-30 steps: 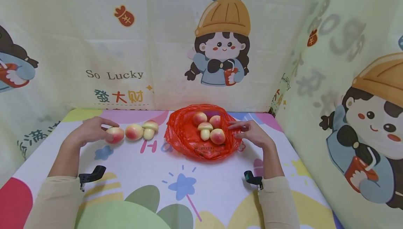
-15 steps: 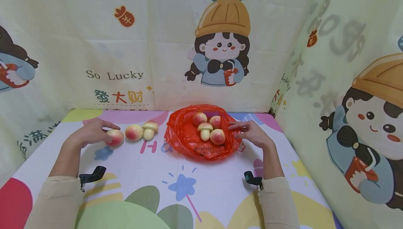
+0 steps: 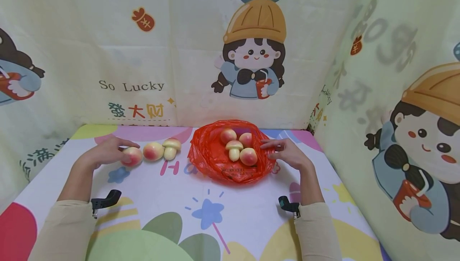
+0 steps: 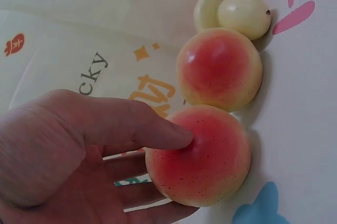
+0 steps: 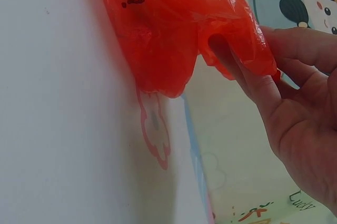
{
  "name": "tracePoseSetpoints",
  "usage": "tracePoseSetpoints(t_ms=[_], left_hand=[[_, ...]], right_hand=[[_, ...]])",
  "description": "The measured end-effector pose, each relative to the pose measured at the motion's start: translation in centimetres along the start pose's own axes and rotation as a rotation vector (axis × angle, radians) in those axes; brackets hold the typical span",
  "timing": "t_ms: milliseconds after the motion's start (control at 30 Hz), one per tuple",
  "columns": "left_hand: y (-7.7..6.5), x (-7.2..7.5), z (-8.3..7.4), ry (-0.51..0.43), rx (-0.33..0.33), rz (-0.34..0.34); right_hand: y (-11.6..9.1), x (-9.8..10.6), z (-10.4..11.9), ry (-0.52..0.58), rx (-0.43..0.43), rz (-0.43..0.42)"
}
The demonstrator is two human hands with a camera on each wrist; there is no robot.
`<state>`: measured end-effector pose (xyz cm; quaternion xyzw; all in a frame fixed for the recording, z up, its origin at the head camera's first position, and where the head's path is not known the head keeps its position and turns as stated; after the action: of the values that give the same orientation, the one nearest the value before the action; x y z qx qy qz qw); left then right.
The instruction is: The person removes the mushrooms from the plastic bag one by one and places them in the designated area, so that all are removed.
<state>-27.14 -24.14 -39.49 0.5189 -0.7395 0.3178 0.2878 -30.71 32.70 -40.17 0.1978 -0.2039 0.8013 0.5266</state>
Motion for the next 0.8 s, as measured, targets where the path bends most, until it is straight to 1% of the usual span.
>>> tracePoseSetpoints(t_ms=[300,600,700,800], left_hand=[[0.11,-0.1,-0.16,0.011,-0.026,-0.001],[-0.11,0.02,-0.42,0.046,-0.084,-0.007],[-0.09,0.01,-0.46,0.046,-0.087,-0.009],[-0.02,-0.02,-0.47,0.041,-0.076,-0.01]], right_hand=[[0.02,-0.01,0.0,-0.01,0.006,-0.004],[0.14,0.05,0.05,-0.006,-0.002,0.001],[0.15,0.07,0.07,0.001,0.001,0.004],[0.14,0.07,0.06,0.008,0.006,0.008]])
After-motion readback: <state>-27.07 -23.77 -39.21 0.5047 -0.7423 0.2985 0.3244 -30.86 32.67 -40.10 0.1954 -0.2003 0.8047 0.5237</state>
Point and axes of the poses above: each hand's wrist, its own y-axis towards the middle knuckle, its own x-axis out of the back of the hand, z = x × y, the point moved 5 cm from there along y, towards the middle knuckle, and after that the axes turned 7 degrees about -x, right-handed, at the moved point
